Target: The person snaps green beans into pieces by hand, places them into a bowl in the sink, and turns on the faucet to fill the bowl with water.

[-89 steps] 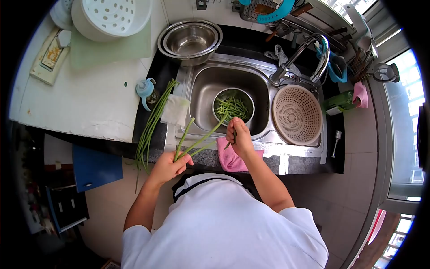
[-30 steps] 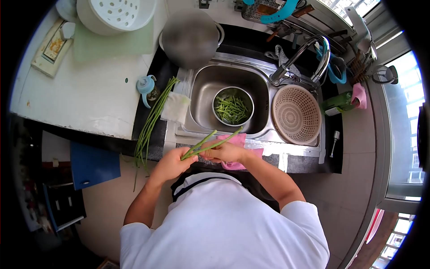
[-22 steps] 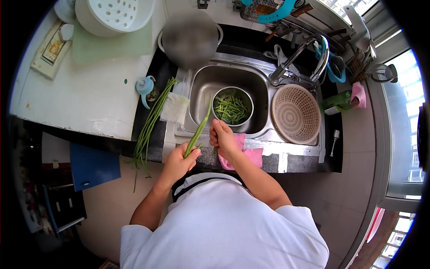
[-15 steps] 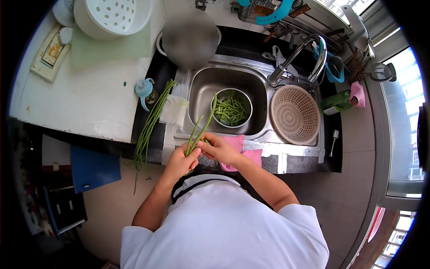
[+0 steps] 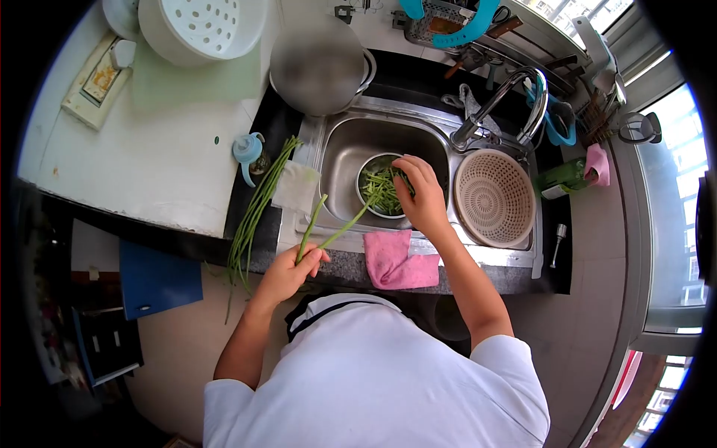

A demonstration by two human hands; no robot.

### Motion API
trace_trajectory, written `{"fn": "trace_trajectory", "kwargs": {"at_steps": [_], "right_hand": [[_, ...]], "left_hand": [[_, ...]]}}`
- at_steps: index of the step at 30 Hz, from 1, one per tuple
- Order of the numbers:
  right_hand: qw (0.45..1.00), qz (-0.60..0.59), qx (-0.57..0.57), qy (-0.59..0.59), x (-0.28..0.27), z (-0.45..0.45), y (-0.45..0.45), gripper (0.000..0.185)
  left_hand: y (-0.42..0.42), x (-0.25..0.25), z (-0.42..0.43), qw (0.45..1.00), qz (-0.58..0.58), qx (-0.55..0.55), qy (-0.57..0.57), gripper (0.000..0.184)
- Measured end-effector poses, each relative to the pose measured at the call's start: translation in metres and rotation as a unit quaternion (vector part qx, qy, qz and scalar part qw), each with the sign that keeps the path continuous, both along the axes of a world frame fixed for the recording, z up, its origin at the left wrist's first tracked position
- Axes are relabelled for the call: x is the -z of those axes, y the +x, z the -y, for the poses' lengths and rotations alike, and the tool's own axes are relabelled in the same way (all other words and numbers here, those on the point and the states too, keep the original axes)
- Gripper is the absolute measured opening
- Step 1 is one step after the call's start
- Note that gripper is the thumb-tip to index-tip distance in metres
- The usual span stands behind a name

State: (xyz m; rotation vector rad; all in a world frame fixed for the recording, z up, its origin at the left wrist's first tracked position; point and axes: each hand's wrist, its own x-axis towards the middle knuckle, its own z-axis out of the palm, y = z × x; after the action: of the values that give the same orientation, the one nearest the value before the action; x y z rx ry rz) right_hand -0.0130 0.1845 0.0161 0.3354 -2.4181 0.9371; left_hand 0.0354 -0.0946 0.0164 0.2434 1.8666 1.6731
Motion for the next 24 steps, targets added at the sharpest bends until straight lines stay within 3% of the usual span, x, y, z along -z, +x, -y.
{"fn": "trace_trajectory", "kwargs": {"at_steps": [2, 4, 6, 8, 10, 11, 12, 13, 14, 15, 16, 18, 20, 21, 22, 24], "right_hand": [[1.0, -0.002, -0.019, 0.005, -0.017, 0.01, 0.007, 0.028], [0.967, -0.025, -0.201, 0.151, -0.028, 0.021, 0.014, 0.025], [0.92, 0.121, -0.32, 0.19, -0.012, 0.024, 0.025, 0.024], [0.912, 0.182, -0.294, 0.219, -0.005, 0.028, 0.039, 0.025], [0.933, 0.275, -0.232, 0.023, 0.007, 0.03, 0.049, 0.027], [0.916, 0.299, -0.203, -0.174, 0.012, 0.036, 0.053, 0.032], [0.916, 0.3, -0.202, -0.173, 0.012, 0.04, 0.05, 0.032], [0.826, 0.33, -0.164, -0.426, 0.012, 0.042, 0.047, 0.032], [0.674, 0.336, -0.114, -0.648, 0.011, 0.043, 0.042, 0.033], [0.648, 0.265, -0.052, -0.712, 0.012, 0.027, 0.028, 0.033], [0.685, 0.206, -0.048, -0.698, 0.014, 0.012, 0.02, 0.031], [0.747, 0.239, -0.06, -0.617, 0.016, 0.014, 0.023, 0.026], [0.795, 0.379, -0.15, -0.448, 0.006, 0.02, 0.033, 0.021], [0.764, 0.439, -0.231, -0.413, 0.008, 0.024, 0.035, 0.021], [0.767, 0.479, -0.28, -0.324, 0.006, 0.027, 0.038, 0.027], [0.802, 0.442, -0.374, -0.147, 0.008, 0.039, 0.045, 0.033]], "left_hand": [[0.0, 0.0, 0.003, 1.0, -0.02, 0.011, -0.011, 0.023], [-0.001, -0.009, 0.002, 0.998, -0.042, 0.028, -0.022, 0.022], [-0.004, -0.022, 0.003, 0.991, -0.058, 0.068, -0.104, 0.021], [-0.007, -0.018, 0.011, 0.992, -0.055, 0.05, -0.106, 0.02], [-0.006, -0.016, 0.013, 0.992, -0.051, 0.031, -0.107, 0.02], [-0.002, -0.015, 0.01, 0.996, -0.03, 0.031, -0.073, 0.02], [0.001, -0.014, 0.006, 0.999, -0.008, 0.031, -0.039, 0.021], [0.004, -0.013, 0.0, 0.999, 0.002, 0.03, -0.023, 0.022], [0.007, -0.012, 0.001, 0.999, 0.003, 0.029, -0.023, 0.022], [0.009, -0.013, 0.002, 0.999, 0.028, 0.02, -0.022, 0.024], [0.011, -0.013, 0.004, 0.998, 0.051, 0.011, -0.021, 0.025], [0.01, -0.01, 0.011, 0.997, 0.068, 0.02, -0.028, 0.023], [0.006, -0.012, 0.01, 0.992, 0.064, 0.097, -0.042, 0.022], [0.004, -0.013, 0.008, 0.992, 0.065, 0.1, -0.041, 0.022], [0.002, -0.014, 0.005, 0.99, 0.06, 0.12, -0.053, 0.022], [-0.001, -0.016, 0.002, 0.987, 0.055, 0.138, -0.066, 0.023]]}}
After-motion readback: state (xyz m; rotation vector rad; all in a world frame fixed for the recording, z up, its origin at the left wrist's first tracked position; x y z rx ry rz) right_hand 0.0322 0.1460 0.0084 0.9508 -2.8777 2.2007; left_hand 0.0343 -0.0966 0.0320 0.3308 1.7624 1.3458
